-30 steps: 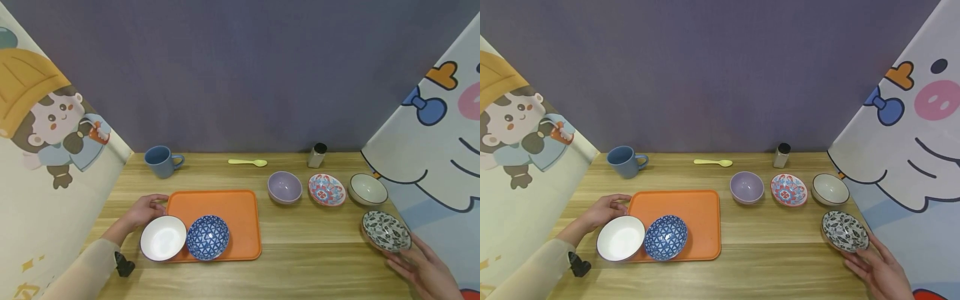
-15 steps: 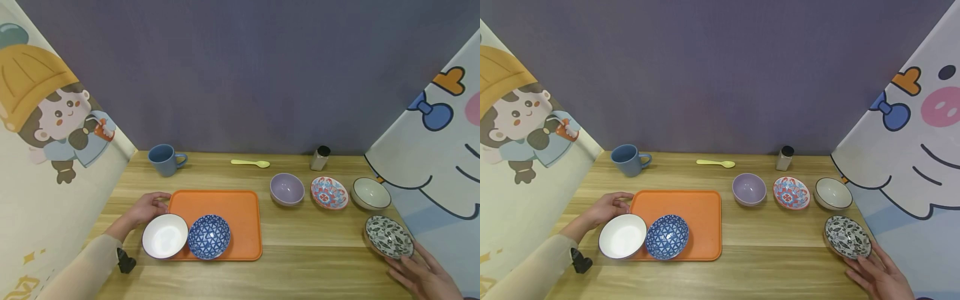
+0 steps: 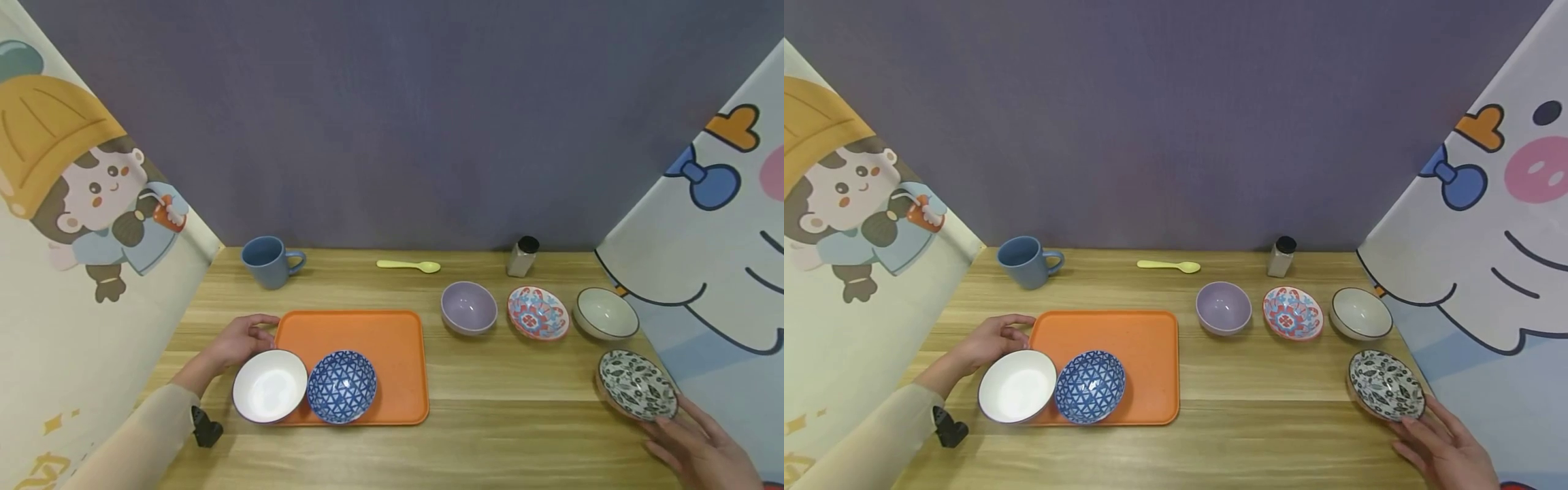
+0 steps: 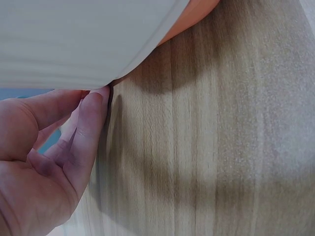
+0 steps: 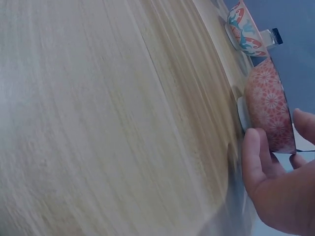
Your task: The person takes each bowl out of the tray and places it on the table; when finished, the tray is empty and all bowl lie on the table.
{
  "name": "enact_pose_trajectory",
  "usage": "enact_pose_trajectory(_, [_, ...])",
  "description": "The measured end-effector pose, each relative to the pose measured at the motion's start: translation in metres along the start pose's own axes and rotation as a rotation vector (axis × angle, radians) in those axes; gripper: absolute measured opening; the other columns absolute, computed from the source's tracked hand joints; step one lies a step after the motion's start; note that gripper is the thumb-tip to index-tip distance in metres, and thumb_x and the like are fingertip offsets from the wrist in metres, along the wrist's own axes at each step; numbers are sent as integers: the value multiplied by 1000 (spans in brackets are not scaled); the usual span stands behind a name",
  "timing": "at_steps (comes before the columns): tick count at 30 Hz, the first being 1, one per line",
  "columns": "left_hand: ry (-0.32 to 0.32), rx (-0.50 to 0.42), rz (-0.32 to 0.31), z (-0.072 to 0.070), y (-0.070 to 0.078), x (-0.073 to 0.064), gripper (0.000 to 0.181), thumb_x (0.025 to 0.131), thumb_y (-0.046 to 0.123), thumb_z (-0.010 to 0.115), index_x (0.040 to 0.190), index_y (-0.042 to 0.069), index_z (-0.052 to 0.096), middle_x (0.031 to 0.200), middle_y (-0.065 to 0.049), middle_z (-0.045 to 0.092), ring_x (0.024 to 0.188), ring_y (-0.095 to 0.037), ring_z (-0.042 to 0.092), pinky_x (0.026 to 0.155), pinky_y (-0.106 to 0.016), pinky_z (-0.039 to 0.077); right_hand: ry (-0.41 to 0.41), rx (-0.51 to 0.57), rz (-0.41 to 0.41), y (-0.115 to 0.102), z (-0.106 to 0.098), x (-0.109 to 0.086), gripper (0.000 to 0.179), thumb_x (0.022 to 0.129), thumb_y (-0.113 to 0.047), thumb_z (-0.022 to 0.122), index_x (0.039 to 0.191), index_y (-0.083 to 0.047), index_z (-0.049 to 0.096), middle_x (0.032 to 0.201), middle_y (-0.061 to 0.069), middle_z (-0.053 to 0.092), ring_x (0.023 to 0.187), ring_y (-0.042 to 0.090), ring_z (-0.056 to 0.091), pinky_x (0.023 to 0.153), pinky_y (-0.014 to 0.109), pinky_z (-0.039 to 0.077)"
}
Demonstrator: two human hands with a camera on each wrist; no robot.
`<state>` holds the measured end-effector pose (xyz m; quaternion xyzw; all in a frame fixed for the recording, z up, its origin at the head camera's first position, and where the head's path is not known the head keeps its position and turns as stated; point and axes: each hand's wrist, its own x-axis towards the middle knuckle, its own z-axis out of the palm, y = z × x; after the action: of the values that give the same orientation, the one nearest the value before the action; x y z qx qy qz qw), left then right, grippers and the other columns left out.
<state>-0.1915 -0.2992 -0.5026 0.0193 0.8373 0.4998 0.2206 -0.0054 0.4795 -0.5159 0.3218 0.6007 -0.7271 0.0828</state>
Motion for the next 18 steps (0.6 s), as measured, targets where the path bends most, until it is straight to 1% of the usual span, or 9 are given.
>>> enact_pose_trajectory(2, [-4,2,4,0,0,0,57,91,-7,64,145,-10,46,96,-14,72,86,-18,69,73,-31,59,22,-28,3,0,-2,-1,98,99,-37,66,161,-38,-10,105,-28,56,83,-1,70,85,38,61])
enact_pose_trajectory(4, [0,-6,-3,0,0,0,56,91,-8,64,145,-9,47,96,-13,72,86,-18,69,73,-30,59,75,-84,11,-1,-2,-2,98,98,-43,65,163,-34,-8,139,-11,53,79,-5,65,85,36,61])
enact_pose_trajectory(6, [-2,-4,-2,-1,0,0,56,92,-7,64,145,-9,47,96,-14,72,86,-18,69,73,-30,59,148,-169,41,-2,-1,-3,101,95,-51,66,164,-30,-6,165,2,27,74,-8,61,84,34,61])
enact_pose_trajectory(7, [-5,0,0,-1,0,0,56,92,-7,63,145,-10,46,97,-14,73,87,-18,69,73,-30,59,189,-212,61,-4,0,-3,103,94,-54,66,164,-29,-5,170,7,14,72,-9,59,83,33,61])
enact_pose_trajectory(9, [-2,-2,-6,-1,1,0,56,92,-7,64,145,-10,47,97,-15,73,86,-18,69,73,-31,59,262,-307,87,-8,3,-4,104,92,-58,67,165,-25,0,172,17,0,69,-8,57,80,33,61])
enact_pose_trajectory(11, [-1,5,-11,-1,2,0,56,92,-7,64,145,-9,47,97,-15,73,86,-18,69,73,-31,59,313,-387,90,-13,4,-4,103,92,-59,67,165,-21,4,169,24,10,71,-7,56,77,32,61])
enact_pose_trajectory(13, [0,13,-13,-1,3,0,56,92,-7,63,145,-9,46,97,-14,73,86,-19,69,73,-31,59,335,-449,68,-18,8,-5,100,95,-58,64,165,-16,6,167,26,15,86,6,62,82,39,60])
enact_pose_trajectory(15, [9,12,-24,0,3,0,56,91,-8,63,145,-8,48,96,-14,73,86,-19,69,72,-31,59,334,-517,28,-25,9,-7,97,97,-57,60,165,-13,7,167,26,18,99,11,57,81,38,58])
enact_pose_trajectory(18, [0,20,-11,0,2,0,56,91,-8,62,145,-9,46,97,-15,72,87,-19,68,73,-31,59,326,-578,-35,-36,15,-12,91,101,-55,53,165,-10,5,166,27,18,123,28,48,94,49,52])
